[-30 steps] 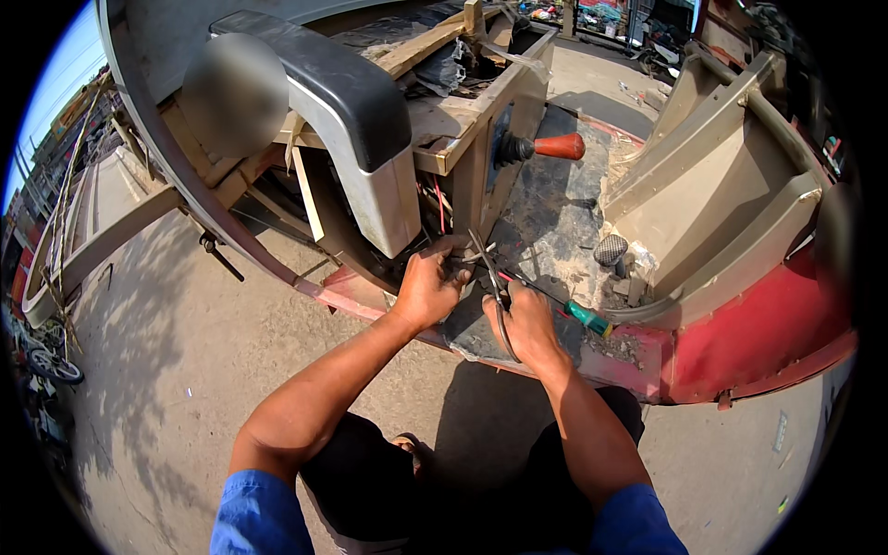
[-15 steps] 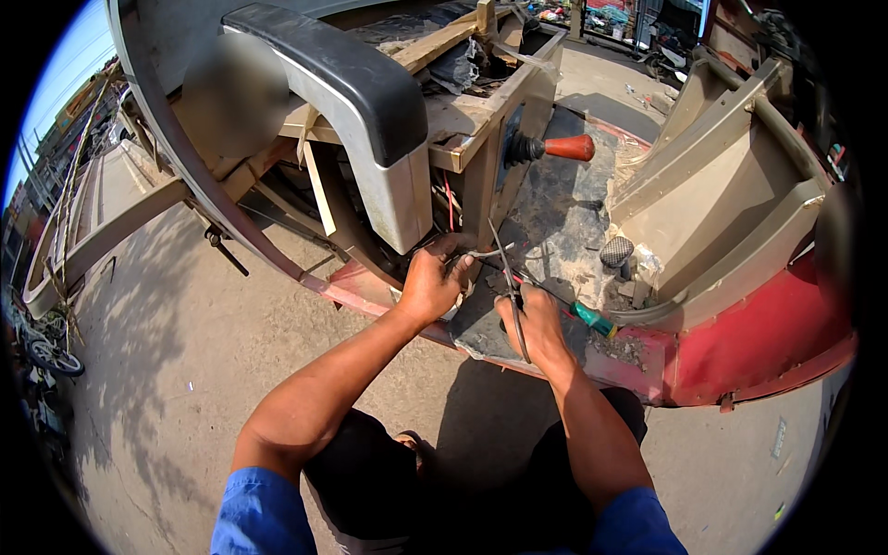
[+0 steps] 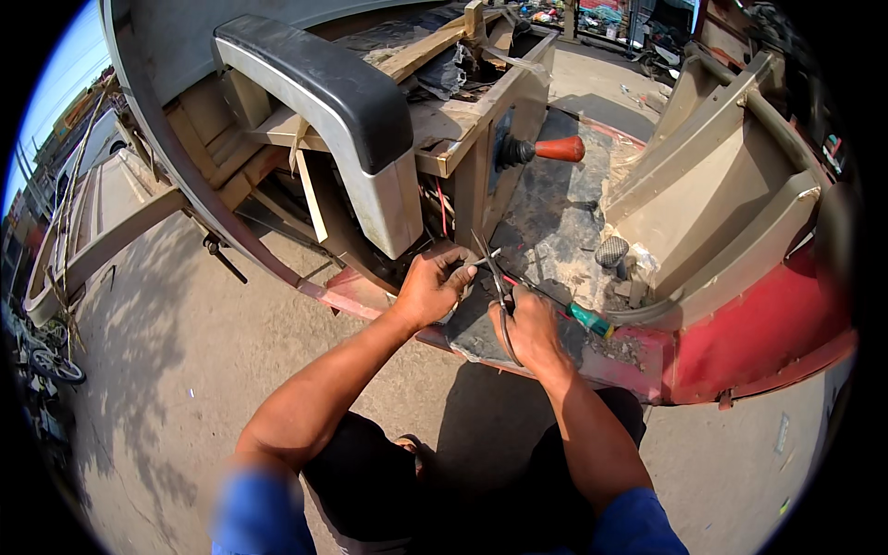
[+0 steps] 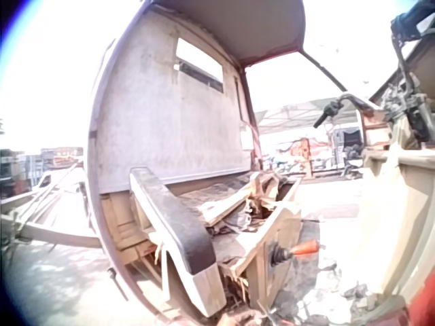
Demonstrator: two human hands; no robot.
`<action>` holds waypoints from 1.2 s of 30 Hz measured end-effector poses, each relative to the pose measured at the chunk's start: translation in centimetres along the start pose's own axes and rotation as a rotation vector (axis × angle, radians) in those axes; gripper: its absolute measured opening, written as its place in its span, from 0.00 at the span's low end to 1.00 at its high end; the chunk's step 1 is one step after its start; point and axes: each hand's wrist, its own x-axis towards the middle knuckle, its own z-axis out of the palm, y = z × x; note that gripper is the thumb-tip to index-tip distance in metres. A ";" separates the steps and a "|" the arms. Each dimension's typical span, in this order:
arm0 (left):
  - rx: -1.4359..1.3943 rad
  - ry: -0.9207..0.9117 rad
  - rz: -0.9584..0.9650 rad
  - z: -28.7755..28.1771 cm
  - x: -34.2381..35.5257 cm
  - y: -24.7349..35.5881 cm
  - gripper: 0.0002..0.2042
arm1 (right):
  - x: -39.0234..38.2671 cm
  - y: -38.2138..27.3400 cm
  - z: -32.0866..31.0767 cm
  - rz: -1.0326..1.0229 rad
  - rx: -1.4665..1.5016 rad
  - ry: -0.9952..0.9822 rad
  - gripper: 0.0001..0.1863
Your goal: The person repairs exposed wiring inside a three-wheeled vehicle. They strip wire ends, twist conductors together, wrap connections with electrical tape, and use pliers to trim and adjust wires.
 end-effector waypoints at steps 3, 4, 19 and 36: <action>0.042 -0.015 -0.021 0.0 0.0 0.0 0.06 | -0.1 -0.6 -0.2 0.021 -0.070 -0.052 0.18; 0.051 -0.019 -0.032 0.0 0.0 0.1 0.07 | -0.1 -0.6 -0.1 0.025 -0.073 -0.056 0.18; 0.025 -0.008 -0.036 0.2 -0.2 0.4 0.07 | 0.1 -0.4 0.6 -0.007 -0.073 -0.062 0.19; -0.108 0.043 -0.068 0.5 -0.6 1.5 0.07 | -0.2 -1.8 0.1 0.031 -0.141 -0.061 0.18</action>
